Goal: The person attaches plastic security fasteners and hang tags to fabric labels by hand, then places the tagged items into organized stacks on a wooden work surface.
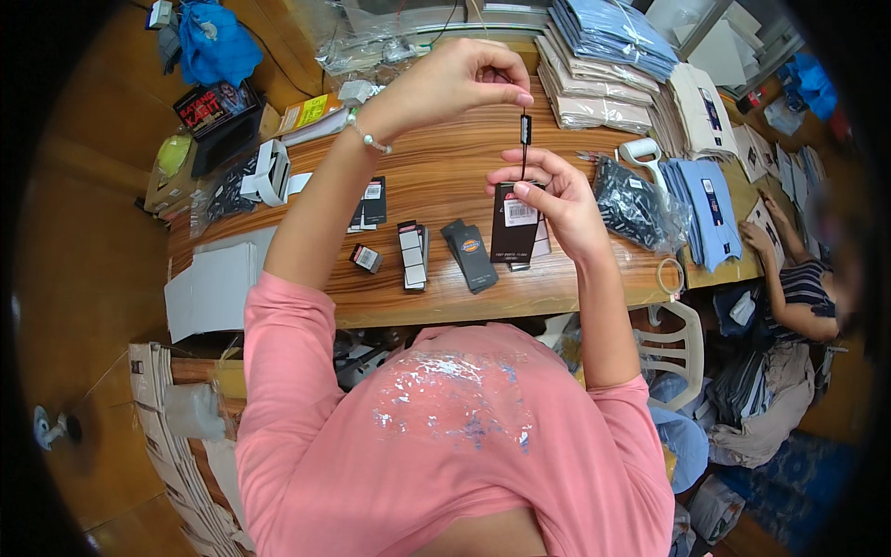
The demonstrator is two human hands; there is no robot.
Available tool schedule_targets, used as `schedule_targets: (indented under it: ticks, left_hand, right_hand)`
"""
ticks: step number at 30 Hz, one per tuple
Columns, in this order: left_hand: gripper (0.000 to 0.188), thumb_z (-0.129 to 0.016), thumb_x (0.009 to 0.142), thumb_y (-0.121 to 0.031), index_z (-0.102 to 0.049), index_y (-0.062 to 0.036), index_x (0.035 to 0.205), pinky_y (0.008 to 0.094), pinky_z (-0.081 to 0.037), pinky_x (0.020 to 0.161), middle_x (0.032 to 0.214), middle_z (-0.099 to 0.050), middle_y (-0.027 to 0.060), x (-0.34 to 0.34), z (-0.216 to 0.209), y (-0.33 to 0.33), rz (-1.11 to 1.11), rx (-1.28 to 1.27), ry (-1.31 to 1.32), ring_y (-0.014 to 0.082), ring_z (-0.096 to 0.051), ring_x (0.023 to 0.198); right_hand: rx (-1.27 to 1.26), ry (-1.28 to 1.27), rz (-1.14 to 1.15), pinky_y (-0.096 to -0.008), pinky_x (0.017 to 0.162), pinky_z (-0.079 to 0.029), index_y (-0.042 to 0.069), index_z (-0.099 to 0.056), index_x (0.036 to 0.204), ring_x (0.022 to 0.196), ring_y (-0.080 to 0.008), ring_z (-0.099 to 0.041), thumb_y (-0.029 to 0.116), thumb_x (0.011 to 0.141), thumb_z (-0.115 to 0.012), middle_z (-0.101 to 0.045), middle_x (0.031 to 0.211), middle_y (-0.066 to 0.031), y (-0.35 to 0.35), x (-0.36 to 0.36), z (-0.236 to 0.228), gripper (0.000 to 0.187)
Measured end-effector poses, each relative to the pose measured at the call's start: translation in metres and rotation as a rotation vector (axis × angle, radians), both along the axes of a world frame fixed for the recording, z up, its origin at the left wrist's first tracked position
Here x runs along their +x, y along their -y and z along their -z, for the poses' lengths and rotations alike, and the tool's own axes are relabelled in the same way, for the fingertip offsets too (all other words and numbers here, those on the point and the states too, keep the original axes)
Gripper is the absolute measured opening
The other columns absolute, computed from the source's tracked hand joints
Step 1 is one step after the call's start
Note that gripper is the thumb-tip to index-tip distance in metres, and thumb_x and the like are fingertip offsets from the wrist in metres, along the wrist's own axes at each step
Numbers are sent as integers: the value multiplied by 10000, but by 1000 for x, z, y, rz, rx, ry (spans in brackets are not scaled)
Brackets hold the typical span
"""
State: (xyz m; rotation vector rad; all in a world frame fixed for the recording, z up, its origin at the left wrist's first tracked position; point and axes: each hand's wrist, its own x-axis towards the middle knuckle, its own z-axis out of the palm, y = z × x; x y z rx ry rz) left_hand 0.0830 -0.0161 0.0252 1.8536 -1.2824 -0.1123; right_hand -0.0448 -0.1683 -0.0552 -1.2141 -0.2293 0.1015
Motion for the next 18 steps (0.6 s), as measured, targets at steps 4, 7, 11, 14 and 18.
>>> schedule_targets:
  ticks: [4, 7, 11, 14, 18]
  left_hand:
    - [190, -634, 803, -199, -604, -12, 811, 196, -406, 611, 733, -557, -15, 13, -2, -7, -41, -34, -29, 50, -494, 686]
    - [188, -632, 806, -201, -607, -15, 820, 195, -408, 615, 747, -568, -13, 21, -6, -12, -80, -41, 5, 49, -498, 690]
    - [172, -635, 802, -184, -610, -14, 816, 192, -411, 615, 751, -573, -12, 26, -1, -20, -134, -15, -61, 48, -504, 696]
    - [163, -645, 793, -171, -616, -13, 821, 192, -415, 614, 752, -571, -13, 25, -2, -25, -135, -32, -47, 51, -511, 696]
    - [155, -652, 786, -159, -627, -12, 826, 198, -429, 622, 744, -560, -14, 29, -11, -35, -208, 24, 146, 65, -520, 679]
  right_hand:
    - [-6, -42, -28, -266, 767, -490, -31, -447, 1191, 890, -145, -597, 8, 815, -550, -614, 1003, -127, -3, 5, 3, 392]
    - [23, -104, 12, -252, 733, -486, -18, -444, 1200, 849, -111, -585, 3, 820, -542, -602, 986, -88, -6, 6, 10, 393]
    - [38, -74, 0, -231, 725, -473, 0, -434, 1212, 854, -106, -577, -4, 827, -525, -596, 987, -79, -12, 9, 9, 395]
    - [0, -16, 48, -218, 722, -463, 7, -435, 1213, 865, -96, -566, -14, 833, -505, -590, 985, -74, -15, 13, 12, 387]
    - [-74, 50, 58, -198, 734, -446, 6, -454, 1195, 875, -80, -550, -30, 836, -481, -578, 994, -65, -18, 21, 20, 361]
